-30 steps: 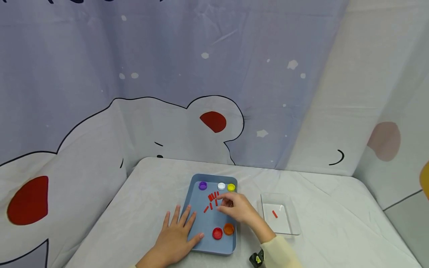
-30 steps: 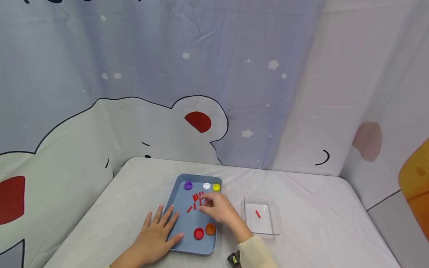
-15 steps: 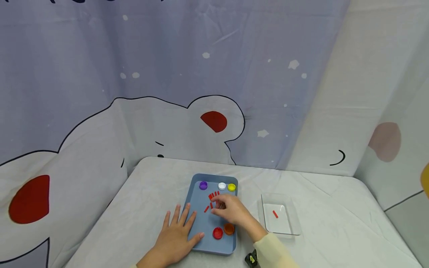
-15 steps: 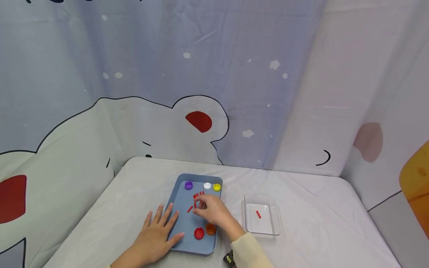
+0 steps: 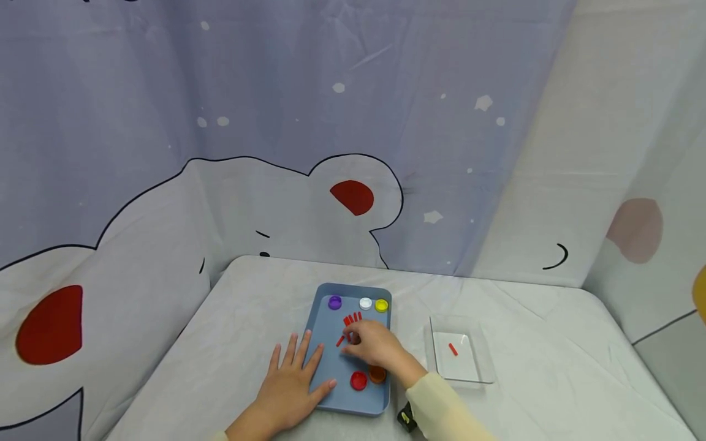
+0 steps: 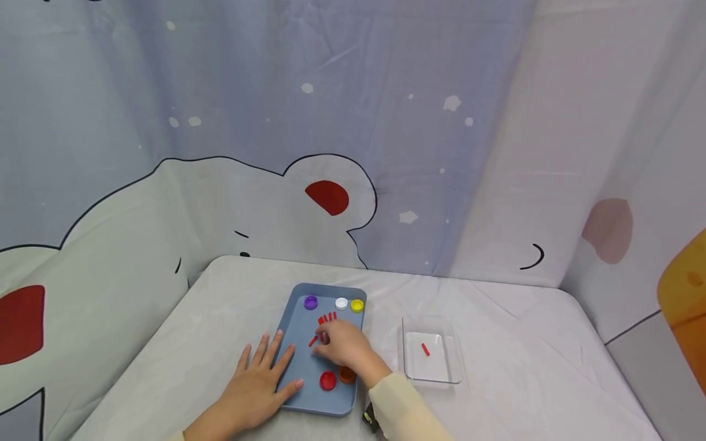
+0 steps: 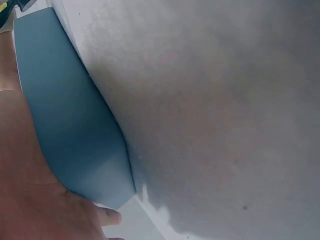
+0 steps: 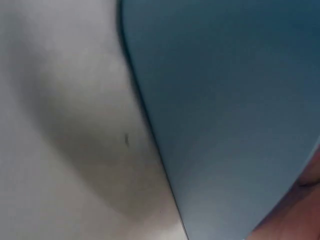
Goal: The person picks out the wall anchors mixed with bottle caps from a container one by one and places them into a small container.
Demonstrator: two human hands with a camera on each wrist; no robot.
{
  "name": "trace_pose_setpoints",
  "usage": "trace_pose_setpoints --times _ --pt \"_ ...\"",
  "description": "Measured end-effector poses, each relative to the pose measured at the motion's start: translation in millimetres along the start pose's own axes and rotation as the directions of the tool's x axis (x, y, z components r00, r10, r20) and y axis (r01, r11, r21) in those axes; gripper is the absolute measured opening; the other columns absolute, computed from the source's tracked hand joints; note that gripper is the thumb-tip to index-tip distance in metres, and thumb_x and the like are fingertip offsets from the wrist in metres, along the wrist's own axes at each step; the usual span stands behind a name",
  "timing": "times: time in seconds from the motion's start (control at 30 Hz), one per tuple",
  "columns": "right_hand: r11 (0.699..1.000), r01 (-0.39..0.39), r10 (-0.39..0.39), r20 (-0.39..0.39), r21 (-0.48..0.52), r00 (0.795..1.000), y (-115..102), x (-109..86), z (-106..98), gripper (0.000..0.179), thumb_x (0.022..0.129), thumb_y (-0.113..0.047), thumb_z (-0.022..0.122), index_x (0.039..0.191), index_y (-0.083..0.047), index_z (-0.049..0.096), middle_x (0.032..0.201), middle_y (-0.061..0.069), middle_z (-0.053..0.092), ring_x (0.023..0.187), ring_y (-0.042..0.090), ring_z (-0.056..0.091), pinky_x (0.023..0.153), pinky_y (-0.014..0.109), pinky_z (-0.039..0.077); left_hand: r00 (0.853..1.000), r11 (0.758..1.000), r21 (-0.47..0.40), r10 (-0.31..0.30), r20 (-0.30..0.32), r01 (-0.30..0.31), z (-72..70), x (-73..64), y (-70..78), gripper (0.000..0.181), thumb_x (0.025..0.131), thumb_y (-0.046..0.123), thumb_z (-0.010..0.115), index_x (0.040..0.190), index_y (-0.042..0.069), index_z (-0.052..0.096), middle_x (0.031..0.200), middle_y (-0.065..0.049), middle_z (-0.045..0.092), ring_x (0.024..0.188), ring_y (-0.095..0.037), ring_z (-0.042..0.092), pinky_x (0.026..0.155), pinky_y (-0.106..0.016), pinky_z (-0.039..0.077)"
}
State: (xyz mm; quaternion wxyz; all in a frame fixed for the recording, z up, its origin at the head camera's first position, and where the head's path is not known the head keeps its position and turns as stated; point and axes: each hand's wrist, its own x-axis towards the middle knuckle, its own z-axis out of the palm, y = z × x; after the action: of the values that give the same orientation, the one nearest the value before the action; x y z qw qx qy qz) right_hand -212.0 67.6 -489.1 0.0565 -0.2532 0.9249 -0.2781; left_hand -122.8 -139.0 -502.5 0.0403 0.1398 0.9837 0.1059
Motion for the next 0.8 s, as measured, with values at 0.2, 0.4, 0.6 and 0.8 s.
trace_pose_setpoints --times 0.2,0.4,0.6,0.8 --pt "0.999 -0.011 0.010 -0.021 -0.048 1.000 -2.3 4.5 3.9 0.030 0.085 -0.028 0.083 0.106 -0.008 0.076 0.071 -0.008 0.058 0.064 0.007 0.051 0.060 0.023 0.045 1.000 1.000 0.001 0.011 -0.001 -0.011 -0.5 1.8 -0.7 0.081 0.097 0.071 0.041 0.154 0.014 0.046 0.168 -0.017 0.019 0.154 -0.043 0.013 0.117 -0.069 0.008" --pt "0.995 -0.046 0.043 -0.040 -0.083 0.998 -7.0 6.0 4.7 0.030 0.084 -0.031 0.084 0.104 -0.010 0.077 0.071 -0.007 0.059 0.066 0.009 0.052 0.061 0.026 0.045 0.999 1.000 0.010 0.023 -0.028 -0.022 1.3 3.0 -2.5 0.078 0.098 0.068 0.044 0.153 0.013 0.047 0.167 -0.018 0.020 0.153 -0.044 0.015 0.118 -0.068 0.008" --pt "0.993 -0.079 0.074 -0.054 -0.092 0.996 -9.2 7.4 7.7 0.030 0.082 -0.032 0.085 0.102 -0.011 0.077 0.071 -0.006 0.059 0.066 0.010 0.052 0.061 0.027 0.045 0.998 0.999 -0.010 0.038 -0.045 -0.038 2.1 1.5 -3.9 0.077 0.098 0.067 0.046 0.151 0.011 0.049 0.165 -0.020 0.024 0.152 -0.045 0.017 0.117 -0.069 0.009" --pt "0.991 -0.107 0.104 -0.038 -0.079 0.994 -8.6 10.3 13.6 0.031 0.081 -0.034 0.086 0.102 -0.014 0.078 0.072 -0.008 0.059 0.068 0.009 0.052 0.063 0.027 0.045 0.998 0.999 0.000 0.033 -0.056 -0.033 7.8 2.3 -6.0 0.077 0.098 0.068 0.045 0.152 0.013 0.049 0.166 -0.018 0.024 0.153 -0.044 0.017 0.117 -0.069 0.009"
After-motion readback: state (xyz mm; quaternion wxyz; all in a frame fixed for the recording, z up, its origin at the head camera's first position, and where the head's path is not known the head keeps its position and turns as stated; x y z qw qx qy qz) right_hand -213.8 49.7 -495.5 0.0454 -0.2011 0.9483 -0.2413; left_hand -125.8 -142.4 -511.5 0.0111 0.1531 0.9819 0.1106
